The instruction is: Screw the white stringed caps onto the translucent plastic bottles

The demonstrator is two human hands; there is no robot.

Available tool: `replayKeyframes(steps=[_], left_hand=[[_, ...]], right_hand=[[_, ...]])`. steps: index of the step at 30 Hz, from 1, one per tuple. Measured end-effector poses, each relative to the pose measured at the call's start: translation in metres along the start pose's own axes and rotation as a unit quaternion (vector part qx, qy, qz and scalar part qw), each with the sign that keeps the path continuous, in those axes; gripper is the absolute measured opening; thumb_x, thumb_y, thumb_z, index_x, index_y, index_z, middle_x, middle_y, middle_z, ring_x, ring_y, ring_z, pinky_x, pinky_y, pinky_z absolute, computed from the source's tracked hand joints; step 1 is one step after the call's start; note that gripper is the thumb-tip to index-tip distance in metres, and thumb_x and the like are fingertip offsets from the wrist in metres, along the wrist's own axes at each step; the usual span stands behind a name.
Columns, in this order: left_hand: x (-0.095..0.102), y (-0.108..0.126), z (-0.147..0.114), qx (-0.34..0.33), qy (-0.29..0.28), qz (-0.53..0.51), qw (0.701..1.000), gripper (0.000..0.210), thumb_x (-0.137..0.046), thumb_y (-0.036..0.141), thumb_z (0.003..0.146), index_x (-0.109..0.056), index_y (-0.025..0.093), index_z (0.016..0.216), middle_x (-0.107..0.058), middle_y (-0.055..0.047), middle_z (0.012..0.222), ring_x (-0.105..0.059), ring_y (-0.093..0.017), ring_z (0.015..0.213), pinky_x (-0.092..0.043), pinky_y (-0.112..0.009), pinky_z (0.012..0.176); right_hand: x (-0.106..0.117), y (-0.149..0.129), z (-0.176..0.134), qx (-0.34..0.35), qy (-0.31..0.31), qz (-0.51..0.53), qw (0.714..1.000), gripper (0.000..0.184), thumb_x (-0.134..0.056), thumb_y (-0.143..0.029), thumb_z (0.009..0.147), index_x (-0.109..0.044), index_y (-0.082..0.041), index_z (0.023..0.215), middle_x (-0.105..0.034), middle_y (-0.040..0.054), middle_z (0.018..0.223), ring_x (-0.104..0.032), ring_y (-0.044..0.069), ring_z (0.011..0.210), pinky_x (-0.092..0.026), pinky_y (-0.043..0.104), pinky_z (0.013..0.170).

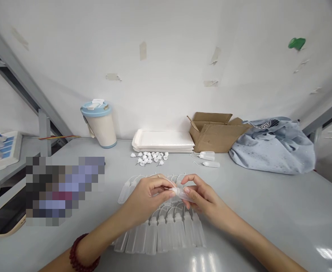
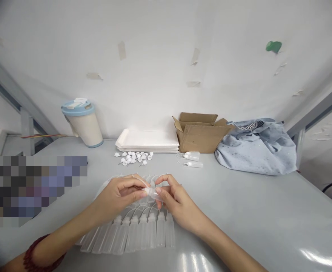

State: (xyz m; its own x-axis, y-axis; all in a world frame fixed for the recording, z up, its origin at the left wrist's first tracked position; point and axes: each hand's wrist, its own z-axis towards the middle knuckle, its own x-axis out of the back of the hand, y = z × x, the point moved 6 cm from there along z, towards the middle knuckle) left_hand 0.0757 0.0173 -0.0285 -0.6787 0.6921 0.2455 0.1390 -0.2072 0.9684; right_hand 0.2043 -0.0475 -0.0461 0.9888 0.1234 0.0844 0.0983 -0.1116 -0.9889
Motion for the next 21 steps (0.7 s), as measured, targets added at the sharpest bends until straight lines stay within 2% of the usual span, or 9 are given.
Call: replayKeyframes(steps=[3,6,9,13,15,17,21], left_hand=[[-0.001,0.006,-0.001,-0.032,0.001,0.011,0.999,0.012,-0.059,0.019,0.078,-0.070,0.018,0.083,-0.064,-0.005,0.089,-0.059,-0.018,0.086,-0.048,-0.029,0.078],[-0.002,0.006,0.000,-0.035,-0.006,-0.017,0.999,0.011,-0.061,0.018,0.077,-0.070,0.017,0.083,-0.064,-0.005,0.090,-0.059,-0.018,0.087,-0.047,-0.030,0.080],[-0.003,0.001,0.001,0.002,-0.030,-0.073,0.997,0.012,-0.063,0.025,0.078,-0.069,0.016,0.085,-0.064,-0.005,0.093,-0.059,-0.016,0.084,-0.048,-0.028,0.077],[-0.006,-0.010,-0.001,0.086,-0.058,-0.066,0.992,0.026,-0.055,0.038,0.084,-0.067,0.015,0.082,-0.060,0.000,0.067,-0.055,-0.012,0.062,-0.047,-0.024,0.061],[-0.008,-0.012,-0.003,0.103,-0.066,-0.037,0.992,0.031,-0.051,0.041,0.086,-0.065,0.015,0.077,-0.056,0.002,0.058,-0.052,-0.010,0.052,-0.044,-0.022,0.053],[-0.009,-0.009,-0.005,0.080,-0.060,0.002,0.995,0.028,-0.051,0.039,0.086,-0.065,0.016,0.078,-0.057,0.001,0.062,-0.052,-0.011,0.054,-0.043,-0.022,0.053],[-0.005,0.004,-0.005,-0.022,-0.011,0.087,0.996,0.015,-0.056,0.026,0.082,-0.066,0.019,0.091,-0.065,-0.003,0.088,-0.057,-0.015,0.077,-0.046,-0.025,0.069]], right_hand=[[0.000,0.003,0.001,-0.012,-0.006,0.026,1.000,0.026,-0.041,-0.047,0.092,-0.040,-0.022,0.100,-0.047,-0.0067,0.060,-0.032,0.007,0.050,-0.022,0.020,0.047],[-0.001,0.003,0.001,-0.024,-0.012,0.052,0.998,0.027,-0.043,-0.048,0.090,-0.039,-0.023,0.099,-0.046,-0.0072,0.059,-0.030,0.007,0.048,-0.019,0.020,0.045],[-0.002,0.001,0.000,-0.027,-0.014,0.059,0.998,0.029,-0.044,-0.049,0.089,-0.038,-0.023,0.099,-0.047,-0.0072,0.059,-0.027,0.006,0.046,-0.018,0.020,0.045],[-0.003,-0.001,-0.001,-0.024,-0.013,0.054,0.998,0.029,-0.044,-0.049,0.089,-0.038,-0.023,0.099,-0.047,-0.0075,0.058,-0.028,0.006,0.046,-0.019,0.020,0.045],[-0.002,0.000,-0.001,-0.024,-0.011,0.055,0.998,0.029,-0.044,-0.049,0.089,-0.039,-0.023,0.098,-0.046,-0.0077,0.058,-0.030,0.006,0.047,-0.020,0.019,0.045],[-0.002,0.001,0.000,-0.026,-0.012,0.060,0.998,0.028,-0.045,-0.049,0.089,-0.039,-0.023,0.098,-0.045,-0.0080,0.058,-0.030,0.006,0.047,-0.020,0.019,0.045],[-0.001,0.003,0.000,-0.035,-0.017,0.075,0.996,0.028,-0.044,-0.049,0.090,-0.038,-0.023,0.097,-0.043,-0.0088,0.057,-0.028,0.005,0.045,-0.018,0.018,0.043]])
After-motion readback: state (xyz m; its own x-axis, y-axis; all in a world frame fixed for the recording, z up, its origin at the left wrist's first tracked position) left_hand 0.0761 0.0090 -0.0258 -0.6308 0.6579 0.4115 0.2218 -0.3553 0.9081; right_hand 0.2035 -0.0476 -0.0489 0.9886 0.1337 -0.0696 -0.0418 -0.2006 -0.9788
